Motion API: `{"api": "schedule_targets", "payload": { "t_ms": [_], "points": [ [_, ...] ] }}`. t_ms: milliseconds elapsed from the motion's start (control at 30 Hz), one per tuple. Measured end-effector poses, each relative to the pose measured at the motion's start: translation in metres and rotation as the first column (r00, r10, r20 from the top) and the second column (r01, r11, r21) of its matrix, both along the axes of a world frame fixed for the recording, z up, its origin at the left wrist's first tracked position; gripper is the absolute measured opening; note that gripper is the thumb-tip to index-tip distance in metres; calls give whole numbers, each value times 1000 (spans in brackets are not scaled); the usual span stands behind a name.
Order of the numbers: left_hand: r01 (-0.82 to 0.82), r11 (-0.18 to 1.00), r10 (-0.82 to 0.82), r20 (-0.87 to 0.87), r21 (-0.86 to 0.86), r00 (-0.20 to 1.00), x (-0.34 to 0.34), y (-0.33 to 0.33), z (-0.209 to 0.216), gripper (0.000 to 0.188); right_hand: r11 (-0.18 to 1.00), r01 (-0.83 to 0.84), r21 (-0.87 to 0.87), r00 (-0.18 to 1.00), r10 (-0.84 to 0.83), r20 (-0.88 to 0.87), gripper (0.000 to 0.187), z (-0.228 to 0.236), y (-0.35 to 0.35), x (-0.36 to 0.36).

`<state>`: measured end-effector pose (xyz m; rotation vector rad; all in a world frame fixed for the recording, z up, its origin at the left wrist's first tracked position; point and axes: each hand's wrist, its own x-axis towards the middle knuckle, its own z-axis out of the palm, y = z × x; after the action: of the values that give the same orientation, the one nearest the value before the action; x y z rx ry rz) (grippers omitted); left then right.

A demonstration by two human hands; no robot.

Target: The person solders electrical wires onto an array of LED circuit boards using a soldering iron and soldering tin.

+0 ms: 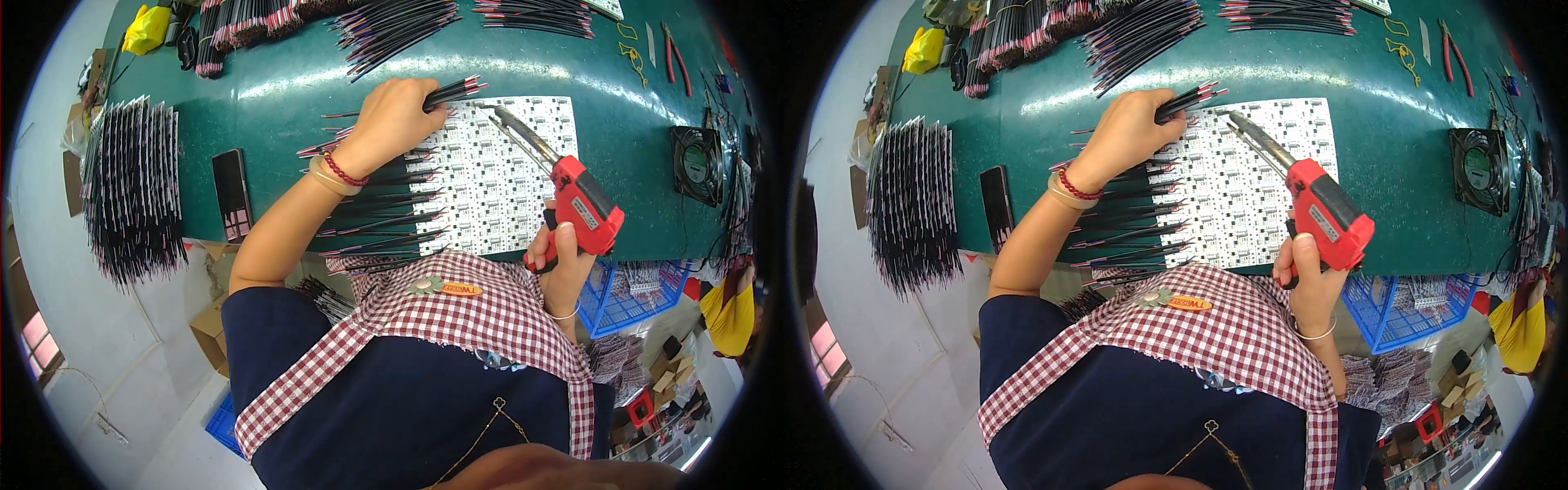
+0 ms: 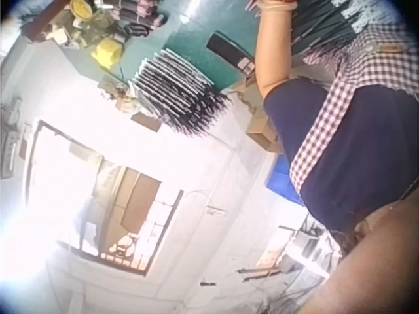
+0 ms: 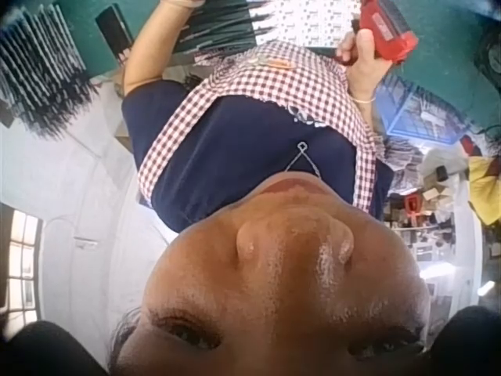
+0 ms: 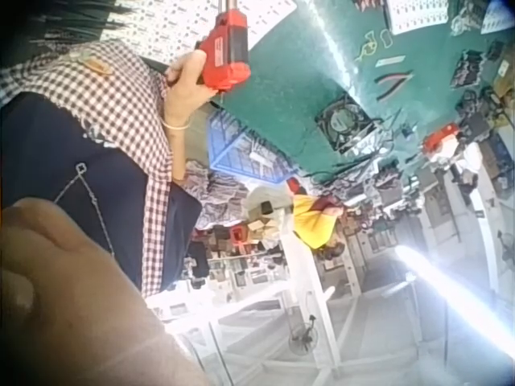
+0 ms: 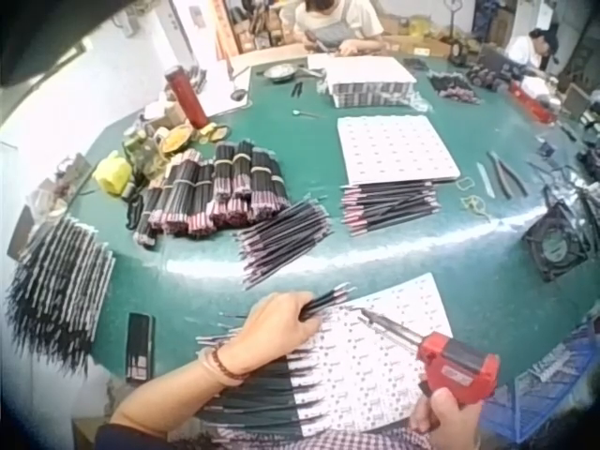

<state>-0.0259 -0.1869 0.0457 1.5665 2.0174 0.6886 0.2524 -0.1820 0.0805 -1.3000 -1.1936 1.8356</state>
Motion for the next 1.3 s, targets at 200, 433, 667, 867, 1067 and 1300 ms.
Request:
{"api": "schedule_targets", "payload": {
  "t_ms": [200, 433, 667, 867, 1067, 1300],
  "points": [
    [58, 998, -58, -16, 18, 998, -1, -4, 7, 23, 1000, 13, 19, 999, -12, -51, 39, 1, 2, 7],
    [-367, 826, 211, 370, 427, 905, -22, -9, 30, 18, 999, 24, 41, 995, -20, -99, 41, -1, 1, 14],
    [-514, 717, 37, 711, 470, 703, -12, -26, 17, 18, 998, 37, 51, 993, -31, -115, 42, -2, 2, 18],
    [-521, 764, 212, 615, 381, 760, 0, -20, 47, 13, 999, 37, 26, 984, -31, -177, 39, -2, 1, 23],
    [-93, 994, 104, 205, -63, 973, 11, -16, 26, 24, 998, 31, -47, 987, -38, -155, 38, -3, -2, 23],
    [-97, 991, 98, 4, -97, 995, 20, -23, 12, 25, 988, -14, -151, 995, -2, -102, 33, -9, -6, 20]
  ]
}}
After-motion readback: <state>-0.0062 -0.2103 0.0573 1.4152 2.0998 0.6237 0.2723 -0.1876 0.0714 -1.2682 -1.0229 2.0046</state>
